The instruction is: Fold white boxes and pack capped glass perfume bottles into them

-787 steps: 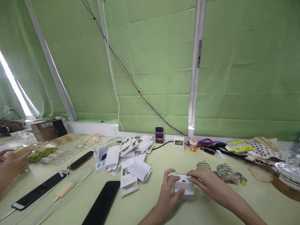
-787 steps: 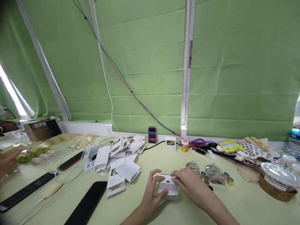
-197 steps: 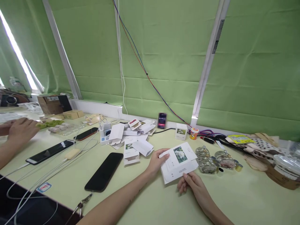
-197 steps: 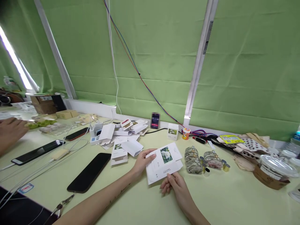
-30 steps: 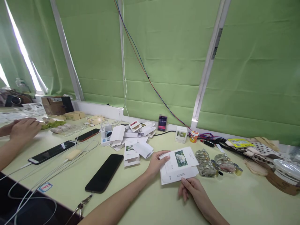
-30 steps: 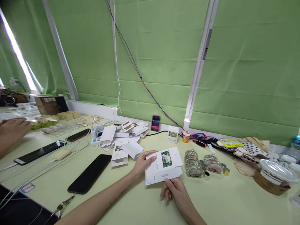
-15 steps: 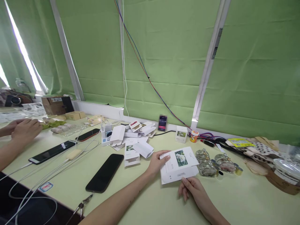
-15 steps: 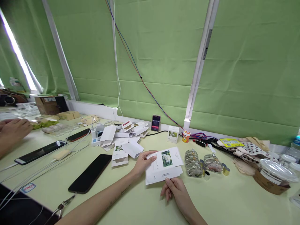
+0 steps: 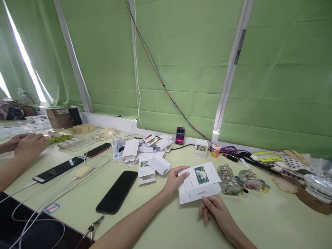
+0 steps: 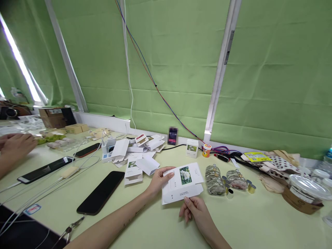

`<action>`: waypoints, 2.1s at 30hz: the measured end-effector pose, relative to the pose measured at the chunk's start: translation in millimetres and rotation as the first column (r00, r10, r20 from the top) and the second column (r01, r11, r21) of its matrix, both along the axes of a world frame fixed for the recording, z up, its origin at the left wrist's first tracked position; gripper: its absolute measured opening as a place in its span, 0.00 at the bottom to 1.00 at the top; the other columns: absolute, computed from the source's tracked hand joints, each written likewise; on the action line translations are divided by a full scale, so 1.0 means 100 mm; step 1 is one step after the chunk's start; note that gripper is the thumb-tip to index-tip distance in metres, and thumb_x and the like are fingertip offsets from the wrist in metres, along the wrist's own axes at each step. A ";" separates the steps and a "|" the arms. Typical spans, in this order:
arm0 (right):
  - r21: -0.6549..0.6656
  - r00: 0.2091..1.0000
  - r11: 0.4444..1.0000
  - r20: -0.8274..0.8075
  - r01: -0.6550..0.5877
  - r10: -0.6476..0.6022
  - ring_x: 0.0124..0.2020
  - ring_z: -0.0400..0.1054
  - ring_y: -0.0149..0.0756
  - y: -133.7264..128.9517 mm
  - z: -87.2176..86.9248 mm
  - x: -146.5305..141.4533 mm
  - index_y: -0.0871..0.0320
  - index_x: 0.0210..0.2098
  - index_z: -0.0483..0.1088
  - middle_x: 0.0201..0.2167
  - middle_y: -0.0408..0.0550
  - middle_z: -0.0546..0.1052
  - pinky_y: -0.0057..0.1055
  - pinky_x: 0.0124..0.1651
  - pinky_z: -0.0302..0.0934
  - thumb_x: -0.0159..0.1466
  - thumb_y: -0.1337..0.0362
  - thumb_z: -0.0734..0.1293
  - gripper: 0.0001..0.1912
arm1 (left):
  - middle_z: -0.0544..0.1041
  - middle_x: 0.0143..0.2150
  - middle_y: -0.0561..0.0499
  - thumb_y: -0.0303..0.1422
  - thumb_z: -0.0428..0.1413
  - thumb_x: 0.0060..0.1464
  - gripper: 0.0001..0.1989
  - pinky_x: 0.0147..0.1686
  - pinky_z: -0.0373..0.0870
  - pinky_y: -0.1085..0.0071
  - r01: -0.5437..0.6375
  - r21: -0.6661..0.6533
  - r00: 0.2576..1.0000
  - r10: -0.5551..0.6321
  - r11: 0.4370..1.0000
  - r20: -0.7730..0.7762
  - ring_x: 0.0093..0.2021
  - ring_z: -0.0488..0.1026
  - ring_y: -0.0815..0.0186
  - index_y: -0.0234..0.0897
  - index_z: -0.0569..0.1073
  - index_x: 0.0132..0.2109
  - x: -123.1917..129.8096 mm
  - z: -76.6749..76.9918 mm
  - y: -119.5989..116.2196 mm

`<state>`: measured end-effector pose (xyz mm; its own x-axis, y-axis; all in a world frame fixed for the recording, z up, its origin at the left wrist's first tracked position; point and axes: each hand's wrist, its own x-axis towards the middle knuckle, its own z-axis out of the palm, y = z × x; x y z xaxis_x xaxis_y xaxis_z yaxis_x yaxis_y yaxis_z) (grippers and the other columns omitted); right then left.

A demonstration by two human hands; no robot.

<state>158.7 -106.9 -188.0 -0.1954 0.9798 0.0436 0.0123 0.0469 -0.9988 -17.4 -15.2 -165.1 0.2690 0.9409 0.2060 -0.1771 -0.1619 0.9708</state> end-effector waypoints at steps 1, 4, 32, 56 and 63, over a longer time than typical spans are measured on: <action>0.003 1.000 1.000 0.004 -0.002 0.002 0.14 0.60 0.26 0.00 0.01 0.00 0.63 0.19 0.71 0.15 0.47 0.74 0.25 0.21 0.48 0.56 0.38 0.62 0.32 | 0.81 0.39 0.43 0.42 0.64 0.43 0.21 0.32 0.68 0.71 0.000 0.002 1.000 0.000 1.000 -0.001 0.34 0.75 0.60 0.32 0.79 0.43 0.00 0.00 0.00; 0.005 1.000 1.000 0.003 -0.004 0.004 0.14 0.60 0.26 -0.01 0.02 0.00 0.62 0.19 0.71 0.16 0.47 0.74 0.25 0.21 0.49 0.57 0.39 0.62 0.31 | 0.81 0.39 0.43 0.42 0.64 0.43 0.21 0.32 0.68 0.71 -0.006 0.007 1.000 0.006 1.000 -0.004 0.34 0.75 0.60 0.32 0.79 0.42 0.00 -0.01 0.01; -0.045 0.986 0.998 -0.162 0.041 -0.047 0.14 0.62 0.25 0.03 -0.08 0.00 0.61 0.21 0.67 0.19 0.47 0.76 0.24 0.20 0.53 0.57 0.42 0.65 0.26 | 0.79 0.40 0.42 0.37 0.65 0.43 0.22 0.32 0.67 0.71 0.323 -0.211 0.945 -0.303 0.922 0.123 0.35 0.76 0.60 0.33 0.74 0.46 -0.04 0.03 0.00; -0.227 0.807 0.953 -0.513 0.201 -0.293 0.51 0.69 0.53 0.02 -0.10 0.06 0.58 0.61 0.58 0.47 0.55 0.78 0.47 0.53 0.62 0.51 0.55 0.75 0.42 | 0.63 0.60 0.41 0.42 0.64 0.43 0.40 0.59 0.57 0.58 0.358 0.384 0.899 -0.204 0.851 -0.387 0.59 0.60 0.51 0.39 0.60 0.62 0.09 0.10 -0.35; -0.180 0.856 0.949 -0.412 0.260 -0.312 0.50 0.71 0.52 0.00 -0.03 0.06 0.59 0.60 0.60 0.48 0.54 0.78 0.47 0.53 0.63 0.55 0.57 0.73 0.37 | 0.76 0.47 0.41 0.45 0.55 0.55 0.27 0.39 0.69 0.68 0.398 0.033 0.917 -0.398 0.917 0.003 0.43 0.73 0.58 0.34 0.67 0.57 0.12 0.10 -0.37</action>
